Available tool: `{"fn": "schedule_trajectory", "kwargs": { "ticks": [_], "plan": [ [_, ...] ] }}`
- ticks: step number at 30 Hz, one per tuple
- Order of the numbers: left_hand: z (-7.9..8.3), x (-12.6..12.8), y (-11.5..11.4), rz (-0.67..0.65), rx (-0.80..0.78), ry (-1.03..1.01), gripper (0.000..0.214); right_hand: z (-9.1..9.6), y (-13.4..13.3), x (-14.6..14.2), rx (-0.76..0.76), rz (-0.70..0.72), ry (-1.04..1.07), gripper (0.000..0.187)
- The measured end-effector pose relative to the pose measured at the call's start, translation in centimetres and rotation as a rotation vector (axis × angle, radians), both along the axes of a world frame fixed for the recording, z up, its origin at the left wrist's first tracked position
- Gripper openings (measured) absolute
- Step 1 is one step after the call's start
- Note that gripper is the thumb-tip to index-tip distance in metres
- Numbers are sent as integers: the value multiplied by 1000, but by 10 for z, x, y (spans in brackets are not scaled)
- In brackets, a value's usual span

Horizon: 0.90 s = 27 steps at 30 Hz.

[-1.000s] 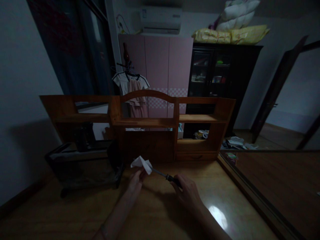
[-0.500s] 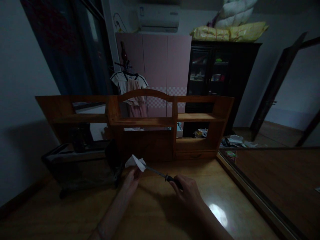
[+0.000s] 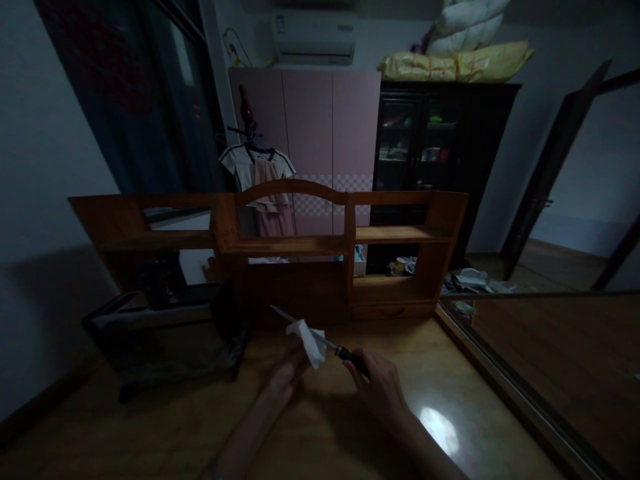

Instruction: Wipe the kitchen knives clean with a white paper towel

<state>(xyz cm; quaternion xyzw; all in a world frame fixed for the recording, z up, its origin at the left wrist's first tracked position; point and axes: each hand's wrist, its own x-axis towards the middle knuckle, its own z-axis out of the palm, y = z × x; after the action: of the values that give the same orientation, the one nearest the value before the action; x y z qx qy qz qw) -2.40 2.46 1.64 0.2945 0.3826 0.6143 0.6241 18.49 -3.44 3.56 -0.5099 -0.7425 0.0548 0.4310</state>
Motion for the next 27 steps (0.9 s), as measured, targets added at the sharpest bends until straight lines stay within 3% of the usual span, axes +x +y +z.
{"fn": "schedule_trajectory", "kwargs": {
  "ticks": [2,4,12,27],
  "plan": [
    [1,12,-9,-167,60,58,30,-2,1,0,9,-11,-23,19],
    [1,17,-13,-229,87,93,36,-2,1,0,14,-1,-54,19],
    [-2,15,-7,-220,83,113,35,-1,2,-3,-31,97,-65,14],
    [-8,17,-7,-179,91,57,35,2,1,-6,-95,131,11,16]
  ]
}}
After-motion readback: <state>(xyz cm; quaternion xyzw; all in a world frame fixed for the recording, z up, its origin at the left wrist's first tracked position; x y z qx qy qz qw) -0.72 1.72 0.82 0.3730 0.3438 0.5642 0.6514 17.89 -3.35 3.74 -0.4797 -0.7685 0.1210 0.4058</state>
